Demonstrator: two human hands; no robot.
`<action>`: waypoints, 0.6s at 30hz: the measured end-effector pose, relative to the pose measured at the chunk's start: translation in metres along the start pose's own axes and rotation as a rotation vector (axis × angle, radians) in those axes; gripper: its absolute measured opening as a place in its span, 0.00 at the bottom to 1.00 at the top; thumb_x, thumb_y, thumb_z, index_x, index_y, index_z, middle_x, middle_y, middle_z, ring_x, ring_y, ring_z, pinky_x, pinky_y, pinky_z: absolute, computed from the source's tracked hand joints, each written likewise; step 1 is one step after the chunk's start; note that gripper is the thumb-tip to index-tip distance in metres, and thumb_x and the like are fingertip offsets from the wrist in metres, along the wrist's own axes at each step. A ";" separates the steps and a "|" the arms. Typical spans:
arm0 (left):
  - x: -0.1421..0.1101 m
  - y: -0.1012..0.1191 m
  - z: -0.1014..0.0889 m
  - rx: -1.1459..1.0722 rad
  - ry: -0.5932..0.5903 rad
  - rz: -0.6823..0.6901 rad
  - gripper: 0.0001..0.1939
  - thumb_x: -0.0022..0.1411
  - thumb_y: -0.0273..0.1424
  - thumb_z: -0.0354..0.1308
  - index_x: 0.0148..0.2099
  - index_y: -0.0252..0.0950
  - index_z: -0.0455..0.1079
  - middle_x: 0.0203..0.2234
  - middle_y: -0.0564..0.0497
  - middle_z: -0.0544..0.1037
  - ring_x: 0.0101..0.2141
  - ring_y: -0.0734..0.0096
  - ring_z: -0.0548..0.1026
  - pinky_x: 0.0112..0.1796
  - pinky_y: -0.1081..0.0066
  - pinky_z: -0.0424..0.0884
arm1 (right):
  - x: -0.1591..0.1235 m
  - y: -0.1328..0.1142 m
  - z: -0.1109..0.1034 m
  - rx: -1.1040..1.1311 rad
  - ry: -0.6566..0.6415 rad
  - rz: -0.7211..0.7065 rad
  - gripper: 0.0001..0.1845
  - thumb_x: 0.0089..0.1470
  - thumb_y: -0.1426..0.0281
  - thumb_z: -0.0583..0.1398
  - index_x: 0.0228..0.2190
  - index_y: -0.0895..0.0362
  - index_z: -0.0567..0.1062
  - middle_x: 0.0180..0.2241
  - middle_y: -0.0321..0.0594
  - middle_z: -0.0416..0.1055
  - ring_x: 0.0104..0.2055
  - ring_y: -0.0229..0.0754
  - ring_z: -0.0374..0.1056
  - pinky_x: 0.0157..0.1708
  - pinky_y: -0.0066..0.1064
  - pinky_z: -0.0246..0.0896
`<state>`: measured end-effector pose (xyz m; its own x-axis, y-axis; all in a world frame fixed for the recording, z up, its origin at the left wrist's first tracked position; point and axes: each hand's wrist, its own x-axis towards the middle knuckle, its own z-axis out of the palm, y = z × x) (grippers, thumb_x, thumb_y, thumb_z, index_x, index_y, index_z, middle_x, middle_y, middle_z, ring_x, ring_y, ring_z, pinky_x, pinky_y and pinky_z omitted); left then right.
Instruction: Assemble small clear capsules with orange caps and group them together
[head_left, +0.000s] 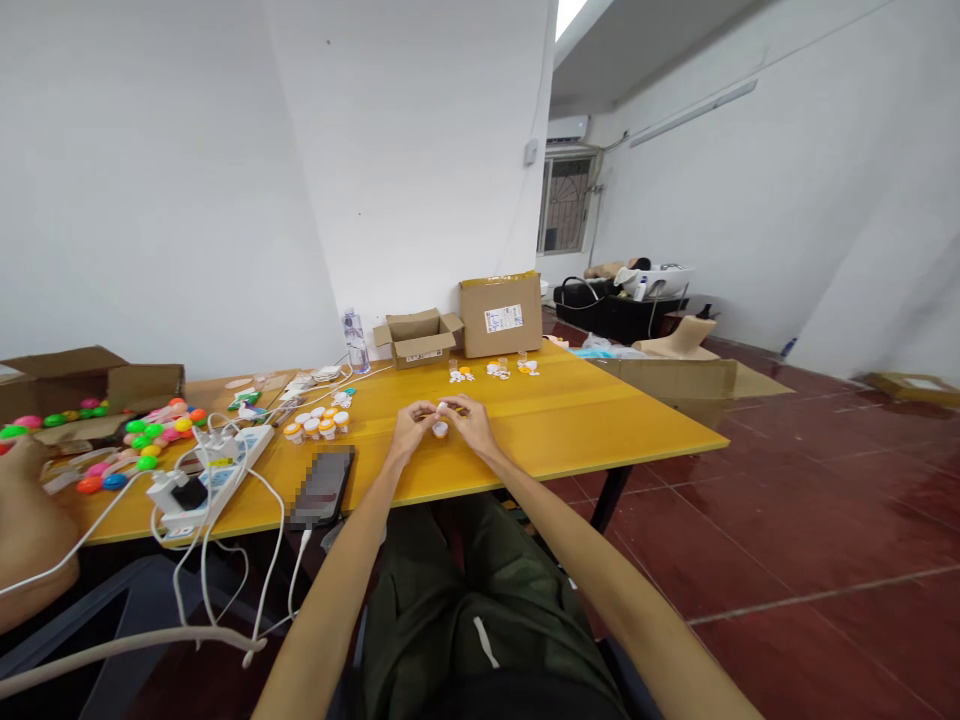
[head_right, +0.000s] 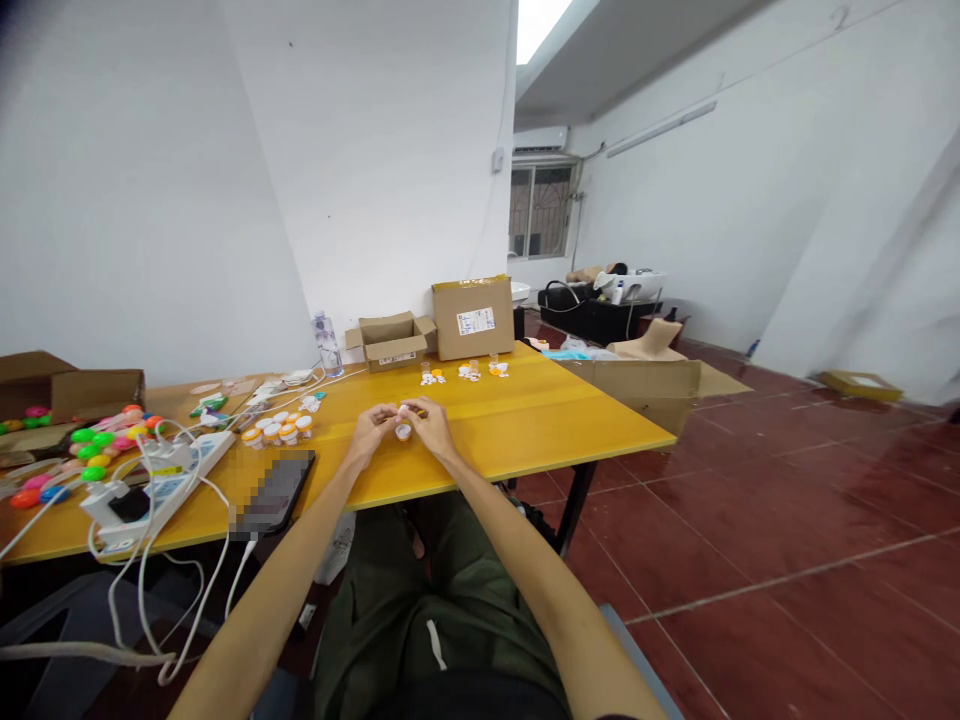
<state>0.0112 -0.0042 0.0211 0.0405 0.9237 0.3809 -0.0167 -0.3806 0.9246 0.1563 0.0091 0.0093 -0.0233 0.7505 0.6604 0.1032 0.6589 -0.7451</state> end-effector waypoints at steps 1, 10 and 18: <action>0.000 0.000 0.000 0.011 0.000 0.004 0.11 0.43 0.35 0.70 0.30 0.37 0.75 0.31 0.50 0.80 0.35 0.65 0.76 0.40 0.67 0.71 | 0.000 0.001 0.000 0.003 0.008 0.006 0.09 0.50 0.63 0.63 0.31 0.53 0.81 0.30 0.40 0.78 0.35 0.44 0.73 0.32 0.31 0.67; 0.002 -0.006 0.000 0.242 -0.049 0.092 0.14 0.38 0.27 0.70 0.32 0.38 0.73 0.32 0.51 0.77 0.39 0.64 0.72 0.43 0.67 0.67 | 0.003 0.013 -0.001 -0.001 0.084 0.067 0.09 0.49 0.63 0.62 0.31 0.54 0.80 0.31 0.40 0.79 0.34 0.44 0.74 0.34 0.33 0.70; 0.001 -0.012 0.006 0.184 -0.092 0.019 0.14 0.39 0.22 0.66 0.31 0.37 0.70 0.26 0.57 0.72 0.29 0.73 0.70 0.33 0.72 0.67 | 0.002 0.016 0.000 -0.007 -0.008 0.067 0.06 0.47 0.66 0.63 0.26 0.54 0.78 0.27 0.39 0.79 0.31 0.43 0.74 0.34 0.33 0.70</action>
<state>0.0171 0.0012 0.0104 0.1334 0.9116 0.3888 0.1638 -0.4072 0.8986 0.1580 0.0212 -0.0015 -0.0239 0.7935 0.6082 0.1123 0.6066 -0.7870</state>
